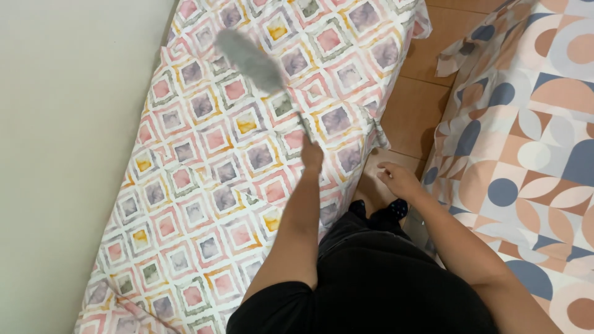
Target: The person uses a feather duster to clean the inside of a wooden wardrobe, the floor, and the surfaces of two beds. They move around the room to reach different areas, including the door and a small stool.
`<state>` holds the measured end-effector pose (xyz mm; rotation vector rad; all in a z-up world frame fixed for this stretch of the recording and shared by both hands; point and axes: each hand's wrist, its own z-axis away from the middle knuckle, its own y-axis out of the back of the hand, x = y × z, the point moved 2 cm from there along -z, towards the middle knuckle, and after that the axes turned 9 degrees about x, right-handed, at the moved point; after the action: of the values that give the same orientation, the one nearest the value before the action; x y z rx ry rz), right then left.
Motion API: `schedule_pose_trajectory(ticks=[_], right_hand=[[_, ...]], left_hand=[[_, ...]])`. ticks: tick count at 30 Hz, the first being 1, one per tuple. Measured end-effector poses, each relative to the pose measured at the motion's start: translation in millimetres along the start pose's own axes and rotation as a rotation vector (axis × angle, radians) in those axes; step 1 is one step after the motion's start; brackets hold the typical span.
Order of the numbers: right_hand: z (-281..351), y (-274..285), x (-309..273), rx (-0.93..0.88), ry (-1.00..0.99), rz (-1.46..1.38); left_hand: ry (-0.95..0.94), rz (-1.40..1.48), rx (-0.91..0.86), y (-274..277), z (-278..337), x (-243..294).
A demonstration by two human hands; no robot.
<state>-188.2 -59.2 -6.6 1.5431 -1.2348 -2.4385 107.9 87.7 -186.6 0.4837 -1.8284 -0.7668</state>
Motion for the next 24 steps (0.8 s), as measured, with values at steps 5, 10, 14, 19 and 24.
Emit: schedule_pose_trajectory(ticks=[5,10,14,19,24], right_hand=[[8,7,19,0.043,-0.104,0.081],[11,5,12,0.098,-0.188,0.077],[6,-12,1,0.101,-0.142,0.026],[2,-26,-11,0.125,-0.082,-0.014],[14,-20,-8,0.174,-0.138,-0.038]], left_hand=[[0.146,-0.238,-0.624,20,39,88],[0.053,-0.194,-0.645,45,-4,134],[0.149,0.185,-0.363,104,-49,157],[0.237,0.325,-0.174,113,-77,155],[-0.025,-0.257,-0.511,27,-88,110]])
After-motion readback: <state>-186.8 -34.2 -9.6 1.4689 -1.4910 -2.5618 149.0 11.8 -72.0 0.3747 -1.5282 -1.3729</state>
